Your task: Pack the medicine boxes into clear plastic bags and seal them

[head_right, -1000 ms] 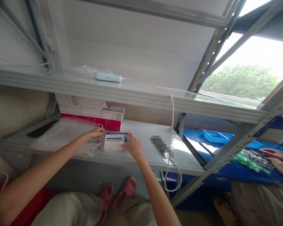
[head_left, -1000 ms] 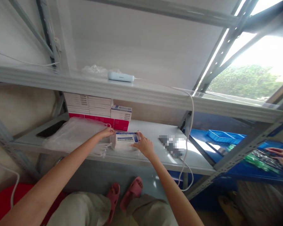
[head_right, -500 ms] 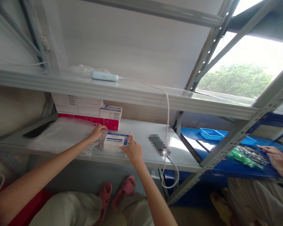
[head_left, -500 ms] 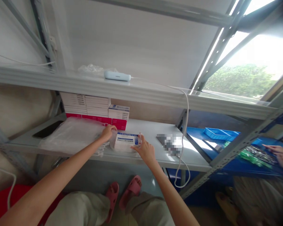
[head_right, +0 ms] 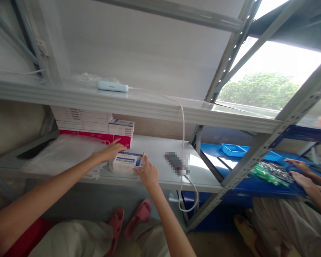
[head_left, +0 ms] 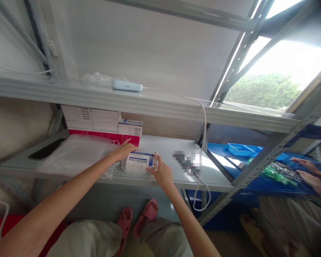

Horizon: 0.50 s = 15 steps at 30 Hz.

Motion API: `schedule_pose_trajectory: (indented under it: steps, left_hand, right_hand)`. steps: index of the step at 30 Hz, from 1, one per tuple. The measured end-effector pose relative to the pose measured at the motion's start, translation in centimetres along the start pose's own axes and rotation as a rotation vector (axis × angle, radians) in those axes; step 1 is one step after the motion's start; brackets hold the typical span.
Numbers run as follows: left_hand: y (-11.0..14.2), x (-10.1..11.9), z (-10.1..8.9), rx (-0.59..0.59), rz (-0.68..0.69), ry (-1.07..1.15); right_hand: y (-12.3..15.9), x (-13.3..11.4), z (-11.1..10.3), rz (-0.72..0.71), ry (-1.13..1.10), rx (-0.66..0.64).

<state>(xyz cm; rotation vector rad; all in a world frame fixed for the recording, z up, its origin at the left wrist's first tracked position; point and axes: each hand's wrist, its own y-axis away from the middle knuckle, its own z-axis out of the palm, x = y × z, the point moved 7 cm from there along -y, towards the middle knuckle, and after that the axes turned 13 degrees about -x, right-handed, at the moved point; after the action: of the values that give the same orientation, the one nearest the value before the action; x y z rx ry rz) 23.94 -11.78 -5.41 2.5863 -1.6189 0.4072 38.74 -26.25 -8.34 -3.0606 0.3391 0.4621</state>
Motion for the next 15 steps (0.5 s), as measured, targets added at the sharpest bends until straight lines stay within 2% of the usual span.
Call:
schedule_pose_trajectory:
  steps: [5,10,12,15]
  left_hand:
    - [-0.6,1.3,-0.7,0.018,0.066,-0.039]
    - [-0.6,1.6,-2.0,0.242,0.011,-0.017]
    - [-0.7,1.8,-1.7,0.213,0.037,-0.101]
    - [-0.8,2.2,-0.5,0.066,0.095,-0.337]
  right_hand:
    - [0.0,0.3,0.2,-0.002,0.012,0.012]
    - [0.2,0.3,-0.1,-0.011,0.009,0.021]
    - [0.2,0.2,-0.1,-0.012,0.017,0.026]
    - [0.3,0.1,-0.1,-0.013,0.02,0.041]
